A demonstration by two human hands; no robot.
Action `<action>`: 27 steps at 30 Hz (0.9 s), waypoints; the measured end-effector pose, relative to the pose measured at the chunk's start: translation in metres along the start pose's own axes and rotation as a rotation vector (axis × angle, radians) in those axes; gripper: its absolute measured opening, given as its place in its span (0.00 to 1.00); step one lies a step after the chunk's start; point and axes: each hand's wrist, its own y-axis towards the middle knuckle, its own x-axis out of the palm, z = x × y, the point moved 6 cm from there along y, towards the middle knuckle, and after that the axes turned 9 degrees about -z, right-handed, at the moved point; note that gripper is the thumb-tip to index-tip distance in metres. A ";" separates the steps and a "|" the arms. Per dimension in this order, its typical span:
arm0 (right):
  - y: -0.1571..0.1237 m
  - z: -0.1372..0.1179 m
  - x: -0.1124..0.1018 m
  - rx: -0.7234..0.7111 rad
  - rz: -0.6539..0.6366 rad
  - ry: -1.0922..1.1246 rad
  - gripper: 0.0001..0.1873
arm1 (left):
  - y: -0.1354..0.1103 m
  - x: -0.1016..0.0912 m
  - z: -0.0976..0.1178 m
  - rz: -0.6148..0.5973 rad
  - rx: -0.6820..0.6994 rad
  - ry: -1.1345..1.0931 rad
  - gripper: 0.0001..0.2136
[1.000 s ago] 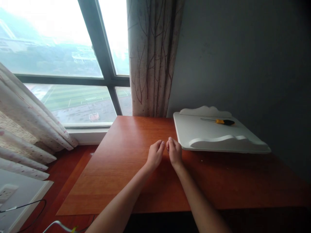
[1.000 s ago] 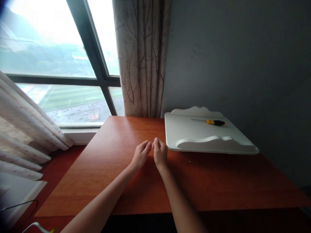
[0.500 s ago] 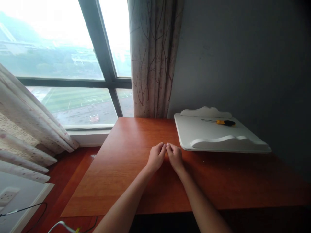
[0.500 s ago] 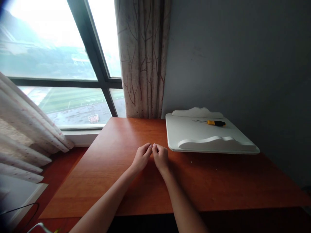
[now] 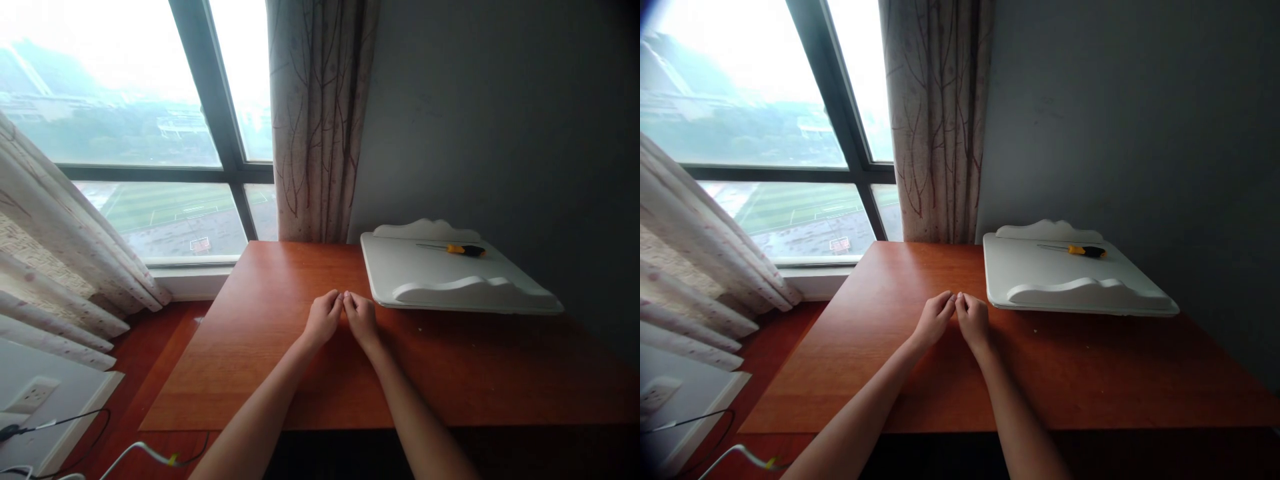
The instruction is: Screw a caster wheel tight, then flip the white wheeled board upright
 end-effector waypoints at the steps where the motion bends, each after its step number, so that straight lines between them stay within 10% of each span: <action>1: 0.000 0.000 0.000 -0.001 -0.001 -0.001 0.26 | 0.000 0.000 0.000 0.000 0.000 0.003 0.17; 27: 0.000 0.002 0.001 -0.001 -0.025 -0.014 0.27 | 0.001 0.002 -0.007 -0.015 -0.028 -0.001 0.17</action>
